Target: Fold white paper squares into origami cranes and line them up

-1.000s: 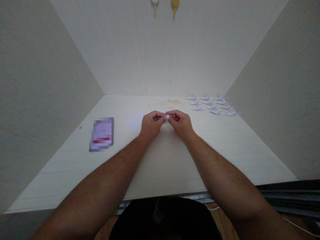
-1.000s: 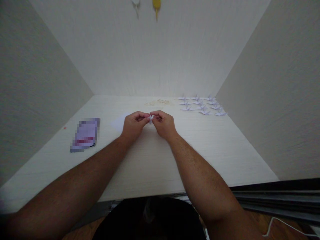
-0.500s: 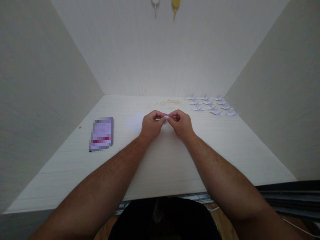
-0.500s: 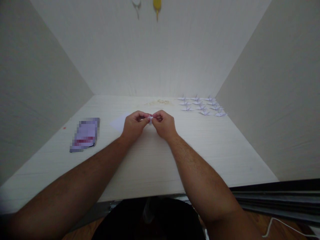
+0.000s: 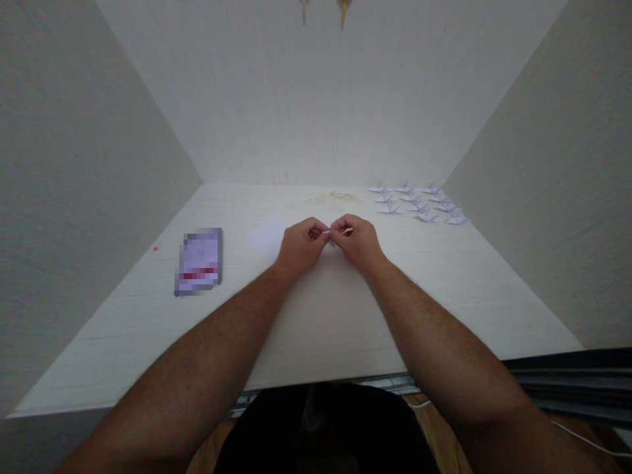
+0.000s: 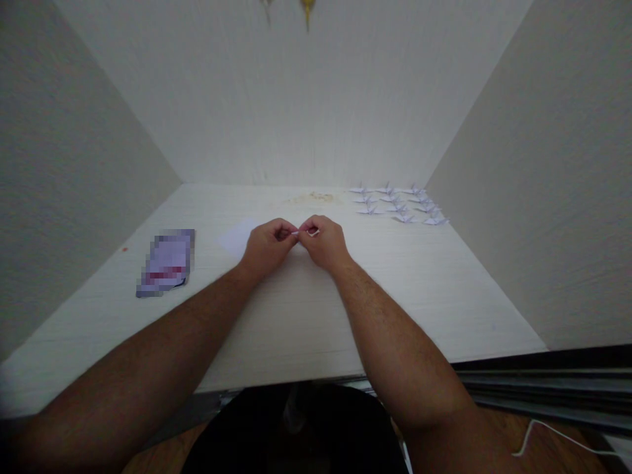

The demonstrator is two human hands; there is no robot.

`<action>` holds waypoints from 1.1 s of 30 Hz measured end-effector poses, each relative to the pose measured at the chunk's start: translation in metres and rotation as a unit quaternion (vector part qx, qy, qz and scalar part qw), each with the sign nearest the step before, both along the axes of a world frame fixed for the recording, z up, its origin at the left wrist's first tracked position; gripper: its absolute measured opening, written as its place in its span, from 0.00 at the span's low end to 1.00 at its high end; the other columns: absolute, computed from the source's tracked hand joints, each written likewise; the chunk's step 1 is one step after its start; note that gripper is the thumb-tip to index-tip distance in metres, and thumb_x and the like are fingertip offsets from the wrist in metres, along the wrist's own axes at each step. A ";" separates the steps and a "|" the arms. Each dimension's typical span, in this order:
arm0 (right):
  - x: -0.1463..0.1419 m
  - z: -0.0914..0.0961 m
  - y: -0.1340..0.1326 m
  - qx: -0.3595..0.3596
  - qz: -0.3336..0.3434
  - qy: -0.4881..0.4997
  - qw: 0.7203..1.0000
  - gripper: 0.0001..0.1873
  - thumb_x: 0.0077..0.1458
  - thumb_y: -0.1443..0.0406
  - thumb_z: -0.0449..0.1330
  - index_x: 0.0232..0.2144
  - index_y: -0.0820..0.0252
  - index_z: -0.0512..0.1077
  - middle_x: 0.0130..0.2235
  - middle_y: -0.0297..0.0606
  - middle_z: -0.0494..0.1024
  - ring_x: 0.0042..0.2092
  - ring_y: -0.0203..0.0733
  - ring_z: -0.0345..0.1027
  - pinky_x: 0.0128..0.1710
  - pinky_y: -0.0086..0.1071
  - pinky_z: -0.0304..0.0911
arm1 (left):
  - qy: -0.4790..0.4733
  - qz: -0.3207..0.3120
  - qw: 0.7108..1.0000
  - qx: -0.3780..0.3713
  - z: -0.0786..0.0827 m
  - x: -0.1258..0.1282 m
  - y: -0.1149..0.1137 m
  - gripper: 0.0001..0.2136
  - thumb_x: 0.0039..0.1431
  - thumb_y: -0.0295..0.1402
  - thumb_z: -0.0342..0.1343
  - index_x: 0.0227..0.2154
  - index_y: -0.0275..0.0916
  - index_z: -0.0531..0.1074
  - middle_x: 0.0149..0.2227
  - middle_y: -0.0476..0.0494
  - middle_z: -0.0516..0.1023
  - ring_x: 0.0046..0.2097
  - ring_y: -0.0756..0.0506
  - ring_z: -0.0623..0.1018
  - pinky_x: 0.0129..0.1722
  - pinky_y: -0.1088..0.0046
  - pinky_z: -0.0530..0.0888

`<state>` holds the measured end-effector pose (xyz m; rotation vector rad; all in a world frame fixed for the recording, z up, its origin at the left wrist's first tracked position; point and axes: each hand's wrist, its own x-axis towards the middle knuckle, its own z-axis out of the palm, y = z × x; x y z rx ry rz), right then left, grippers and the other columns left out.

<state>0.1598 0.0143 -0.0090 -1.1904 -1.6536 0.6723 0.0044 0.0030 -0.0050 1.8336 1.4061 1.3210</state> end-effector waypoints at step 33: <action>-0.007 0.011 -0.010 0.044 0.065 0.138 0.987 0.07 0.48 0.67 0.60 0.31 0.59 0.77 0.31 0.34 0.81 0.29 0.34 0.68 0.31 0.31 0.64 | -0.435 -0.133 0.873 -0.174 -0.002 -0.016 0.011 0.13 0.47 0.32 0.70 0.35 0.41 0.73 0.27 0.53 0.73 0.27 0.53 0.73 0.28 0.78 0.73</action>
